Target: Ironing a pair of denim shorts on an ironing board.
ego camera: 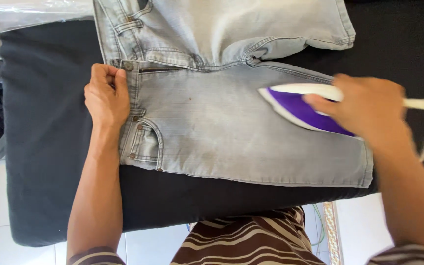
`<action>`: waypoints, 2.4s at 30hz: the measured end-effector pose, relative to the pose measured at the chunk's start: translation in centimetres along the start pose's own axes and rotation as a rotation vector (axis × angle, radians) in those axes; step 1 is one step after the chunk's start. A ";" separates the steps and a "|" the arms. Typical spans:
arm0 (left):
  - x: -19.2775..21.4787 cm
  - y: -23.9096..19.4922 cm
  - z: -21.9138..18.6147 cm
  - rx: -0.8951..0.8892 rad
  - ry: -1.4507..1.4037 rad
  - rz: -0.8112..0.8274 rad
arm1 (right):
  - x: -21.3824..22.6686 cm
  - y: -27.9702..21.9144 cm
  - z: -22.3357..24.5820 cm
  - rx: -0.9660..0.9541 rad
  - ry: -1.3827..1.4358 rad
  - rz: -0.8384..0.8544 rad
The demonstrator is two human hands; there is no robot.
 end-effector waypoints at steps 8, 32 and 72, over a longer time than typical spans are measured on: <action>-0.1 0.2 0.3 0.011 -0.065 -0.015 | 7.1 7.1 16.3 0.481 0.423 -0.195; 0.3 0.0 0.2 0.023 -0.051 0.042 | -7.5 -3.9 -9.3 -0.315 0.038 0.200; 0.3 0.3 0.0 -0.027 -0.093 0.015 | -4.2 -3.2 -5.2 -0.127 -0.037 0.165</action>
Point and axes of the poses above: each hand's wrist, its own y-axis towards the middle knuckle, its own x-axis out of the back of the hand, z = x × y, the point moved 2 cm from there along y, towards the middle knuckle, and after that the axes turned 3 degrees about y, right-handed, at the moved point
